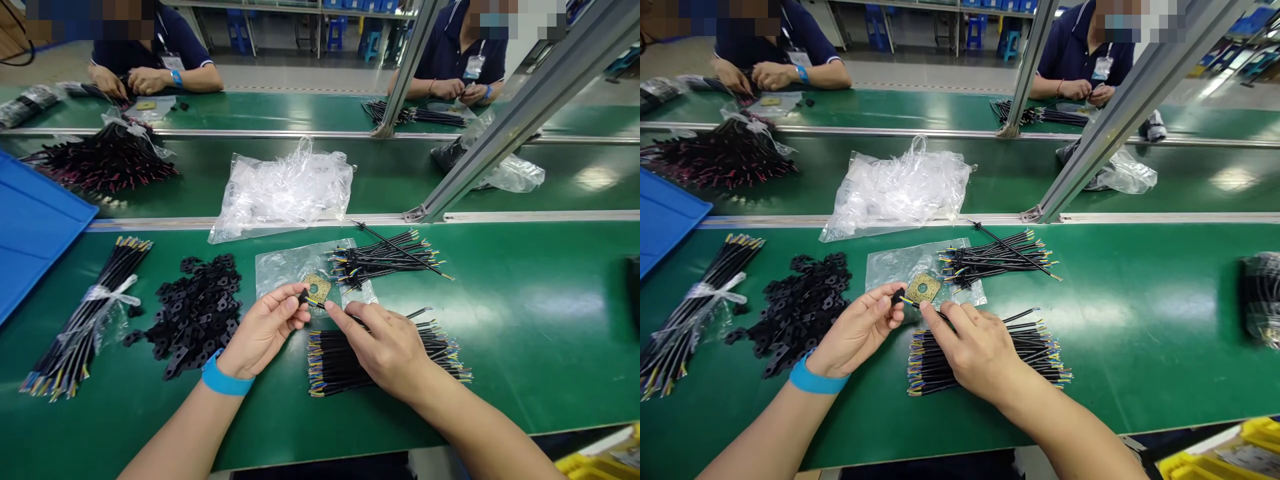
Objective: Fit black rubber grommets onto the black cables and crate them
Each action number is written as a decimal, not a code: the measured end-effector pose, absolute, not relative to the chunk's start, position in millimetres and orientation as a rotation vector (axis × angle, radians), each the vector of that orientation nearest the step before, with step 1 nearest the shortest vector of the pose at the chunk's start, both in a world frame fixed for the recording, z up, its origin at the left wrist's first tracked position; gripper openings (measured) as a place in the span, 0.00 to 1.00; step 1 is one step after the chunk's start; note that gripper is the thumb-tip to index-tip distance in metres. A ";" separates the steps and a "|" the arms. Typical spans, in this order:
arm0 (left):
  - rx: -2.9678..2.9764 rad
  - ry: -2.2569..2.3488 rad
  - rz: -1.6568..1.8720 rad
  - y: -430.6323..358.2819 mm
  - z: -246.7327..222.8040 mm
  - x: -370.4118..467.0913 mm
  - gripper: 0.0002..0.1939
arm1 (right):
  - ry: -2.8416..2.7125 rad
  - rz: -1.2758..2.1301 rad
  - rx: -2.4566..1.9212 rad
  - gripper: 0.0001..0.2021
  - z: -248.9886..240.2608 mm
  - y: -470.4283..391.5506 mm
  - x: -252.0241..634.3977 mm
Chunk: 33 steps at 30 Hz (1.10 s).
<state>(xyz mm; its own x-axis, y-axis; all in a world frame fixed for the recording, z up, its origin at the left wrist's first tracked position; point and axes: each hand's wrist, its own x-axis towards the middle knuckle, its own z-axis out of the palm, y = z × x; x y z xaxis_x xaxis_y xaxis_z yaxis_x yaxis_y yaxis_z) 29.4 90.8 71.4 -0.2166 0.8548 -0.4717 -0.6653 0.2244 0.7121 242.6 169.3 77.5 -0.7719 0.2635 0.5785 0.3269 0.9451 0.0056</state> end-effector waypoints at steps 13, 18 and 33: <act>0.480 1.278 1.372 89.1 67.6 32.3 0.25 | -2.569 -0.330 -0.412 0.20 95.5 164.4 245.5; 0.684 1.466 1.356 84.9 64.4 30.9 0.21 | -2.542 -0.306 -0.362 0.18 96.9 167.8 247.7; 1.095 1.355 1.432 79.0 69.1 37.7 0.10 | -2.286 0.539 -0.370 0.05 84.9 168.6 240.9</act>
